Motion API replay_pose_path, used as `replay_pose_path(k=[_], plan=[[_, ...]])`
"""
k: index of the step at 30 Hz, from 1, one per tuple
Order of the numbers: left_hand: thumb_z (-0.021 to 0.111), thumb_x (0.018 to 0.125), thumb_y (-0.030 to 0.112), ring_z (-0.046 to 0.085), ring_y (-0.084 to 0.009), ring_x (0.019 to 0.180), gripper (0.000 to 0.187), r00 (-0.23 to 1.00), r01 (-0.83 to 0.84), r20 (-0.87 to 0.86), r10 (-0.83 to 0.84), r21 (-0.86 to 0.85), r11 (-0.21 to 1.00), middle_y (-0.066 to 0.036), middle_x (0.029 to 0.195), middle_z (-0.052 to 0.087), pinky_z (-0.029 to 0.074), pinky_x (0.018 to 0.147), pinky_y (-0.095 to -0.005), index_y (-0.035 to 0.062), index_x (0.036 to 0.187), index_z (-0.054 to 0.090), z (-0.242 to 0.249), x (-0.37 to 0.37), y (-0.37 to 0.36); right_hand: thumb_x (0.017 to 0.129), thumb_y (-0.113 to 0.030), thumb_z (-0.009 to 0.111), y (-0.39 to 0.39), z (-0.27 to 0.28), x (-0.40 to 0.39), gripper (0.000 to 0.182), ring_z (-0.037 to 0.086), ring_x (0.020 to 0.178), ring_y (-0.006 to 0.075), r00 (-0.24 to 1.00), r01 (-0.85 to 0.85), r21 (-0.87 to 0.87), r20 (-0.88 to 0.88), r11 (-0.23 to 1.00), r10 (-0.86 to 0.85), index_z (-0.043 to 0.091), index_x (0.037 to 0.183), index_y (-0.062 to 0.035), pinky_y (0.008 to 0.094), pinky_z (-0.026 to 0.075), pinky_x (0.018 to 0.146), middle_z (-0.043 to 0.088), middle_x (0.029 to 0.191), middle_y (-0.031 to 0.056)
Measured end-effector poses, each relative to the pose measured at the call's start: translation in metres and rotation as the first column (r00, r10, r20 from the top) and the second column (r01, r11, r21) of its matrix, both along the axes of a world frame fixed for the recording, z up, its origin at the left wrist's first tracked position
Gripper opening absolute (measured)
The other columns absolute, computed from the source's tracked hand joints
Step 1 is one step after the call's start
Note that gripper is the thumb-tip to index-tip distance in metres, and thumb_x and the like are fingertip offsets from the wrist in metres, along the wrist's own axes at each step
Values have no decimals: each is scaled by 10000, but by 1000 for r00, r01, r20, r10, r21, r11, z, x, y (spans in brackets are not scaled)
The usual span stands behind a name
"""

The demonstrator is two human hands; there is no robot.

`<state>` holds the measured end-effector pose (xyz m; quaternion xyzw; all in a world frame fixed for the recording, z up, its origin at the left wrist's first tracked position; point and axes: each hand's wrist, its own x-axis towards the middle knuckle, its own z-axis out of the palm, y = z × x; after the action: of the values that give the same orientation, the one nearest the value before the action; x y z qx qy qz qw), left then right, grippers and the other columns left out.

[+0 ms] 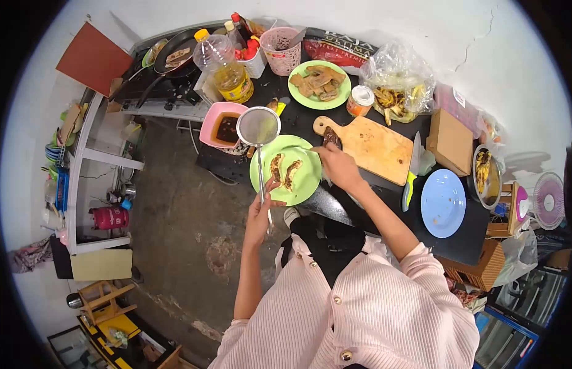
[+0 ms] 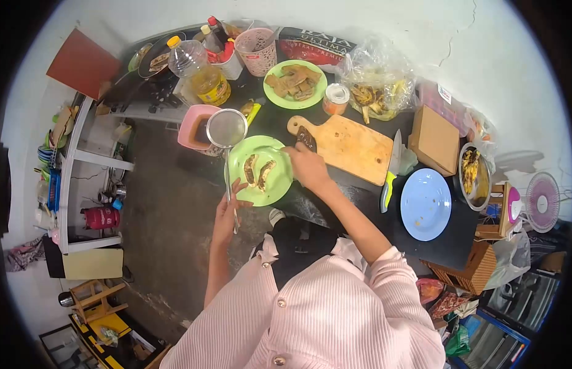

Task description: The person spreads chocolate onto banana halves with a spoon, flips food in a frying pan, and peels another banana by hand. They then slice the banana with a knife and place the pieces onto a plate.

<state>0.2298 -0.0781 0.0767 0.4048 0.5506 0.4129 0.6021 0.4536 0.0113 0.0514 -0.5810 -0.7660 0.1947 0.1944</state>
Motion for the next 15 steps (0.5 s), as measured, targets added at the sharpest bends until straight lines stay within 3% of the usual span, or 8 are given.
replay_pose_path(k=[4, 6, 7, 10, 12, 13, 14, 15], plan=[[336, 996, 267, 600, -148, 870, 439, 992, 124, -30, -122, 97, 988, -79, 1291, 518, 463, 793, -297, 73, 1389, 369, -17, 10, 15, 876, -87, 497, -20, 3, 47, 262, 584, 811, 330, 950, 164, -69, -257, 984, -177, 600, 1115, -114, 379, 472, 714, 577, 891, 145], [340, 997, 262, 593, -152, 848, 421, 974, 211, -93, -204, 71, 975, -76, 1284, 496, 463, 786, -293, 56, 1358, 407, -14, 28, 19, 904, -66, 479, -39, -3, 76, 280, 564, 778, 219, 857, 264, -78, -439, 961, -271, 586, 1163, -74, 316, 437, 723, 588, 892, 126], [357, 995, 262, 590, -146, 839, 413, 966, 252, -92, -241, 130, 959, -67, 1261, 497, 466, 764, -279, 55, 1346, 425, -19, 39, 20, 916, -63, 459, -47, -4, 88, 287, 536, 780, 157, 837, 317, -29, -461, 948, -294, 574, 1180, -53, 296, 429, 730, 606, 938, 97], [416, 974, 242, 570, -146, 808, 372, 923, 372, -167, -346, 160, 914, -75, 1157, 495, 474, 731, -281, 60, 1288, 496, -39, 79, 23, 941, -85, 437, -77, -8, 124, 282, 457, 726, 95, 746, 509, -180, -394, 842, -536, 572, 1187, -60, 227, 393, 674, 611, 995, 41], [428, 958, 217, 596, -209, 824, 336, 831, 495, -397, -388, 212, 842, -97, 1151, 496, 485, 739, -311, 81, 1249, 526, -42, 105, 26, 948, -96, 421, -93, -10, 141, 294, 465, 754, 91, 685, 579, -112, -470, 807, -557, 560, 1205, -62, 215, 388, 701, 604, 1031, 32], [436, 945, 198, 598, -246, 845, 320, 781, 535, -525, -338, 284, 796, -100, 1162, 491, 488, 735, -335, 87, 1229, 533, -45, 117, 29, 940, -95, 440, -99, -15, 149, 289, 557, 951, 179, 613, 625, -149, -513, 766, -600, 565, 1197, -55, 273, 411, 842, 609, 1105, 116], [444, 932, 178, 601, -282, 867, 305, 722, 578, -638, -266, 346, 739, -104, 1173, 486, 492, 732, -359, 93, 1209, 541, -48, 130, 33, 942, -93, 433, -106, -22, 157, 294, 537, 1075, 198, 572, 641, -163, -551, 750, -608, 557, 1203, -39, 282, 382, 924, 596, 1154, 130], [452, 908, 139, 574, -337, 952, 288, 651, 615, -673, -351, 197, 764, -128, 1227, 440, 492, 746, -420, 44, 1166, 539, -40, 145, 38, 943, -93, 428, -111, -20, 160, 297, 536, 1076, 200, 560, 662, -135, -565, 737, -606, 554, 1206, -34, 284, 380, 930, 590, 1164, 130]])
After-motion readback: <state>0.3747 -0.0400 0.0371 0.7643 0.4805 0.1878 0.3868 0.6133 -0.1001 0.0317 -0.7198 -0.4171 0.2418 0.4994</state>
